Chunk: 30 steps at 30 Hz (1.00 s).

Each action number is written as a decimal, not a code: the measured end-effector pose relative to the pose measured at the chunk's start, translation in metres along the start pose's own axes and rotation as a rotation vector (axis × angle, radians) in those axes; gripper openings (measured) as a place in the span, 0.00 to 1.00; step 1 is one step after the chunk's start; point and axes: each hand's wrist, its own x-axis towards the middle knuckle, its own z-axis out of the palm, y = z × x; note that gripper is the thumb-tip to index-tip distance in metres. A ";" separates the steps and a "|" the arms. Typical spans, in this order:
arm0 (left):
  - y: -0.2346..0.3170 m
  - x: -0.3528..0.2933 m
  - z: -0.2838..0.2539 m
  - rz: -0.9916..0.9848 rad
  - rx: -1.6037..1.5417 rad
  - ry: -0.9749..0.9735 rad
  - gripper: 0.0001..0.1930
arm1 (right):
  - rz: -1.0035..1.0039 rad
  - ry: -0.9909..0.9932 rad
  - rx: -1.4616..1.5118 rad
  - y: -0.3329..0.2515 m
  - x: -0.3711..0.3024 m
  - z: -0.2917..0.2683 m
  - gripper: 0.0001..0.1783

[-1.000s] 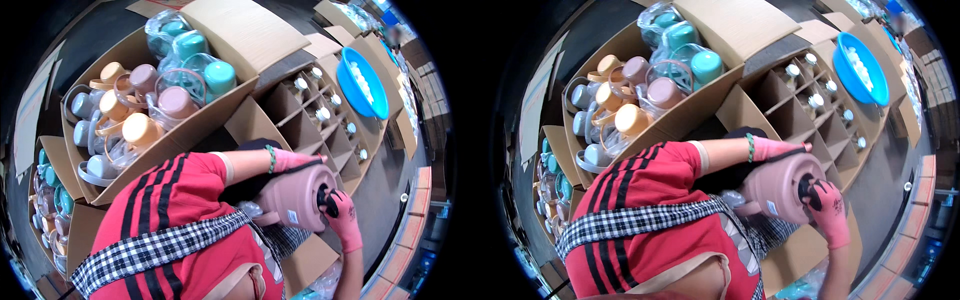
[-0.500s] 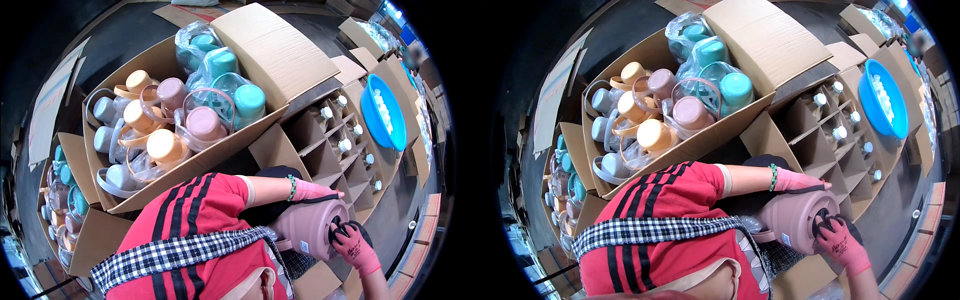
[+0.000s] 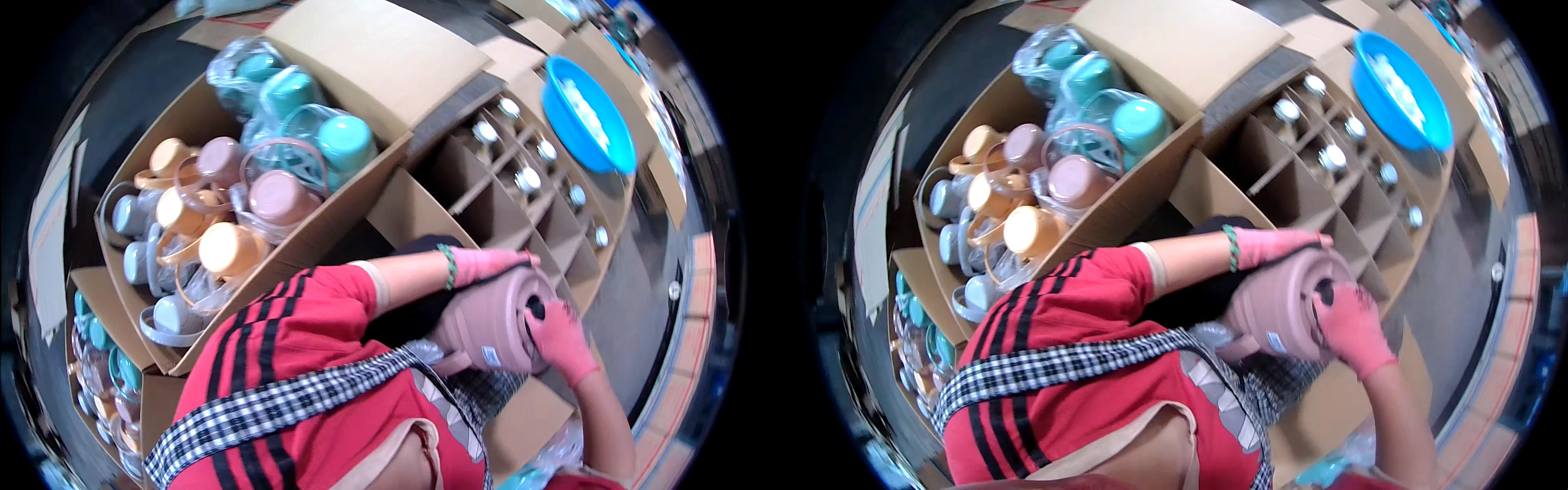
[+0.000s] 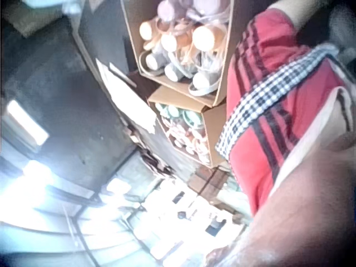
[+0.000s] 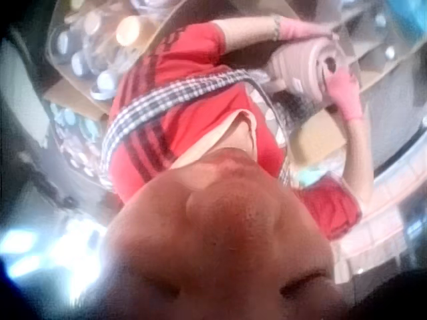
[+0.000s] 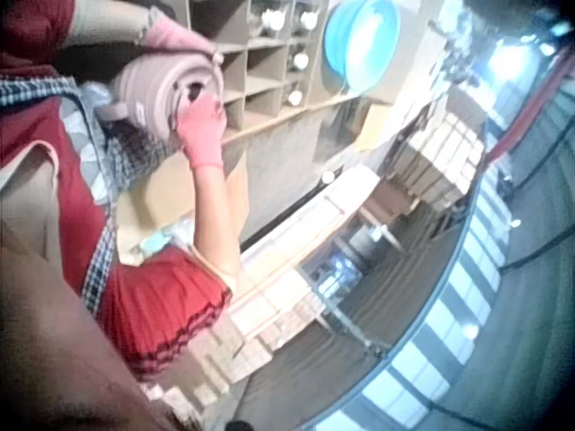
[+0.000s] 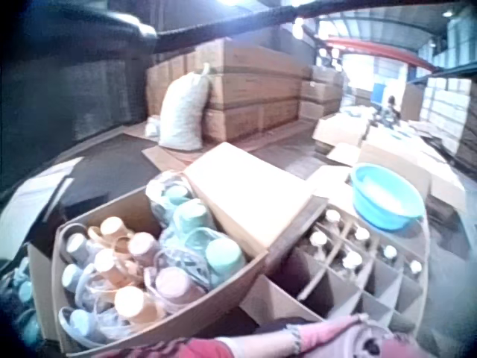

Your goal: The person sits on the floor and packs teal and pink plastic pitchers into cardboard boxes. They remove the lids, place the pitchers into clear plastic bags, and then place the bagged items into a box. The person repeats this process for multiple pitchers.

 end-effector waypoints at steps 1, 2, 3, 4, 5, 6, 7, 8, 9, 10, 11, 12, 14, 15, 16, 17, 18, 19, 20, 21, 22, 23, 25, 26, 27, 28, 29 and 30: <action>-0.002 0.005 -0.006 -0.058 -0.099 -0.032 0.18 | 0.099 -0.061 0.084 -0.011 0.001 -0.010 0.15; -0.009 0.013 -0.017 -0.018 -0.189 -0.022 0.16 | 0.049 0.142 0.206 -0.010 -0.007 -0.004 0.14; -0.010 0.016 -0.019 -0.036 -0.256 -0.050 0.15 | 0.026 0.452 0.222 -0.004 -0.023 0.006 0.15; -0.013 0.015 -0.022 -0.050 -0.324 -0.072 0.15 | -0.005 0.760 0.228 0.002 -0.046 0.022 0.16; -0.013 0.010 -0.021 -0.023 -0.305 -0.054 0.15 | 0.194 0.731 0.880 0.006 -0.075 0.039 0.16; -0.013 0.009 -0.012 -0.020 -0.287 -0.062 0.15 | 0.113 0.595 1.097 0.030 -0.106 0.071 0.17; -0.012 0.007 -0.014 -0.027 -0.292 -0.066 0.16 | -0.042 0.434 1.242 0.016 -0.114 0.089 0.17; -0.014 0.009 -0.017 0.021 -0.262 -0.049 0.17 | 0.226 0.130 1.502 -0.001 -0.125 0.112 0.17; -0.014 0.012 -0.016 -0.043 -0.313 -0.072 0.17 | 0.423 -0.024 1.449 -0.016 -0.125 0.138 0.17; -0.014 0.016 -0.013 -0.115 -0.360 -0.099 0.18 | 0.448 -0.060 1.716 -0.032 -0.120 0.155 0.19; -0.013 0.016 -0.010 -0.174 -0.439 -0.164 0.17 | 0.428 -0.183 1.697 -0.042 -0.107 0.159 0.20; -0.012 0.015 -0.004 -0.150 -0.378 -0.110 0.17 | 0.395 -0.313 1.660 -0.049 -0.095 0.160 0.22; -0.032 0.033 -0.028 0.023 -0.330 -0.229 0.16 | 0.313 -0.049 1.568 -0.063 -0.076 0.175 0.20; -0.030 0.019 -0.010 0.217 0.235 -0.055 0.17 | 0.256 -0.057 1.493 -0.055 -0.079 0.177 0.22; -0.022 -0.004 0.007 0.316 0.823 0.230 0.18 | 0.059 0.105 1.434 -0.049 -0.080 0.190 0.24; -0.032 -0.035 0.018 0.252 0.994 0.380 0.19 | 0.085 0.058 1.546 -0.041 -0.084 0.188 0.25; -0.034 -0.067 0.039 0.280 1.191 0.296 0.22 | 0.130 -0.001 1.655 -0.037 -0.094 0.183 0.25; -0.027 -0.101 0.059 0.106 1.030 -0.016 0.29 | 0.093 0.023 2.048 -0.039 -0.098 0.178 0.26; -0.050 -0.123 0.047 0.121 1.176 -0.100 0.37 | 0.126 0.024 2.024 -0.039 -0.110 0.157 0.26; -0.090 -0.153 0.017 -0.044 1.561 -0.088 0.42 | 0.104 0.041 1.977 -0.035 -0.112 0.154 0.26; -0.082 -0.168 0.055 -0.187 1.505 0.114 0.34 | 0.093 0.053 1.924 -0.030 -0.116 0.153 0.26; -0.088 -0.166 0.039 -0.179 1.396 0.026 0.28 | 0.088 0.146 1.836 -0.026 -0.114 0.157 0.25; -0.068 -0.168 0.018 -0.080 1.340 0.211 0.17 | 0.034 0.260 1.807 -0.024 -0.118 0.148 0.21; -0.037 -0.166 0.012 0.007 1.372 0.458 0.13 | 0.024 0.295 1.873 -0.020 -0.123 0.142 0.20; 0.007 -0.172 0.019 0.007 1.315 0.750 0.11 | -0.012 0.309 1.949 -0.019 -0.123 0.140 0.18; 0.033 -0.187 0.004 0.421 0.741 0.865 0.12 | -0.045 0.250 2.014 -0.016 -0.126 0.140 0.17; 0.065 -0.199 0.008 0.653 0.261 1.080 0.14 | -0.067 0.212 2.072 -0.013 -0.128 0.148 0.16; 0.102 -0.210 0.012 0.917 0.102 0.845 0.16 | -0.085 0.183 2.134 -0.010 -0.129 0.155 0.15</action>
